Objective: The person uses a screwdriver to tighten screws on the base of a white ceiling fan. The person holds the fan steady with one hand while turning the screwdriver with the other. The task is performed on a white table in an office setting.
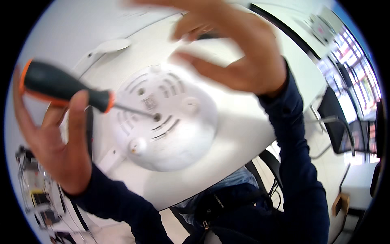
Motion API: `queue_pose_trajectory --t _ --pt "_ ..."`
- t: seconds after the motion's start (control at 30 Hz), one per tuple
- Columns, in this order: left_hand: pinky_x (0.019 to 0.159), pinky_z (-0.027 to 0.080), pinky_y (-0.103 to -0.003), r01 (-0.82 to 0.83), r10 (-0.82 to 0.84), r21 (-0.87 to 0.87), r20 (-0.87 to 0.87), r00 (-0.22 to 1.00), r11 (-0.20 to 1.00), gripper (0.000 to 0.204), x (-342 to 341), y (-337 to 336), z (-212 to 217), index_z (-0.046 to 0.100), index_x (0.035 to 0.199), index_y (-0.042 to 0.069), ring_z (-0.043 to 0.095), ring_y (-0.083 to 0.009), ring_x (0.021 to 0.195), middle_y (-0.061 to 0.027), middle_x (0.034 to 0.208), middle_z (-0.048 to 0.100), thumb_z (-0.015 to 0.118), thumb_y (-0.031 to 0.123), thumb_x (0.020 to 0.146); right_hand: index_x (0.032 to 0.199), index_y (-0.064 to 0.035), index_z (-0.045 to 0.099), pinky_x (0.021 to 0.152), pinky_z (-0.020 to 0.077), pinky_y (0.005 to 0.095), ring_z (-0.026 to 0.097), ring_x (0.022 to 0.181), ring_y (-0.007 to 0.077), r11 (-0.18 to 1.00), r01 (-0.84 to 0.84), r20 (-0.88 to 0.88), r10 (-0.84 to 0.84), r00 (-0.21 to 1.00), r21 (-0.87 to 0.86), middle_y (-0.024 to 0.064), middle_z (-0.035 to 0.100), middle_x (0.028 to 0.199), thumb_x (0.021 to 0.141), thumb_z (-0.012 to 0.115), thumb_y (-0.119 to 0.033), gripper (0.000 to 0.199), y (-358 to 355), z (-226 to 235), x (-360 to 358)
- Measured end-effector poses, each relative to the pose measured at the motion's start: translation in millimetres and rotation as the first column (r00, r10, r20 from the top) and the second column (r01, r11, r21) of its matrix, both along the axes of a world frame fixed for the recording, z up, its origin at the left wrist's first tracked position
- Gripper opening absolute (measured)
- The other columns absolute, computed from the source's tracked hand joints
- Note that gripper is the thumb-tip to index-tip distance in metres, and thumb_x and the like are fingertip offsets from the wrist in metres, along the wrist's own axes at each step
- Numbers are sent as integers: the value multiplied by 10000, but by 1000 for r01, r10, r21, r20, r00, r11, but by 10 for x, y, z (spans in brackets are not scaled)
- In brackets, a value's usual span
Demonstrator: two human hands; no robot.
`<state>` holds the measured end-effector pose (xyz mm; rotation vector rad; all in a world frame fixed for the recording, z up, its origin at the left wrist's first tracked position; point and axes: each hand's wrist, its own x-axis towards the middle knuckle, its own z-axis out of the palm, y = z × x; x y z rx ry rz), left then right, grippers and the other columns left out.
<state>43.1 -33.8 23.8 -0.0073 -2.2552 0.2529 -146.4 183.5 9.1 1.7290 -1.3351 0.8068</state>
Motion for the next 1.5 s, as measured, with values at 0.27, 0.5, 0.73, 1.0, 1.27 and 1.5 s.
queue_pose_trajectory --t 0.27,0.5,0.73,1.0,1.27,1.5 --pt "937 409 -433 240 -195 437 -146 970 867 719 50 168 -216 199 1368 39 627 -317 934 -255 954 622 649 158 820 784 10 610 453 342 194 461 494 83 288 704 557 -450 698 -649 36 530 606 851 563 -118 152 2978 -764 -423" --pt "878 464 -447 246 -222 417 -105 969 875 703 8 262 -126 170 1375 24 628 -340 921 -266 1014 587 613 102 834 1051 -25 538 704 457 308 583 851 189 18 961 623 -765 -164 275 110 605 968 885 481 -142 212 3650 -3413 -941" --pt "874 475 -420 202 -173 405 -109 979 892 661 25 276 -81 168 1377 39 612 -354 950 -303 996 586 578 92 862 1054 -31 539 714 460 309 583 854 192 -144 612 150 -903 -403 778 108 601 976 875 492 -149 219 3075 -3992 -1091" --pt "849 490 -418 207 -178 394 -108 978 895 660 37 297 -87 176 1367 31 615 -356 937 -315 975 585 587 114 858 1058 -38 540 725 464 311 583 857 195 -187 485 46 -902 -429 854 104 597 986 865 505 -157 229 3048 -4082 -1139" --pt "860 478 -420 174 -155 328 -81 985 929 662 58 233 -112 153 1370 15 622 -338 927 -289 996 591 572 109 866 1061 -45 542 736 468 312 584 861 198 -178 441 32 -903 -428 880 101 593 995 854 517 -164 240 3168 -4103 -1141" --pt "862 477 -396 224 -189 415 -125 974 882 611 41 321 -98 168 1353 -1 616 -333 948 -289 960 609 545 75 878 1064 -51 543 745 471 313 584 864 201 -52 450 162 -891 -424 891 98 589 1003 845 528 -171 251 3404 -3997 -1156"
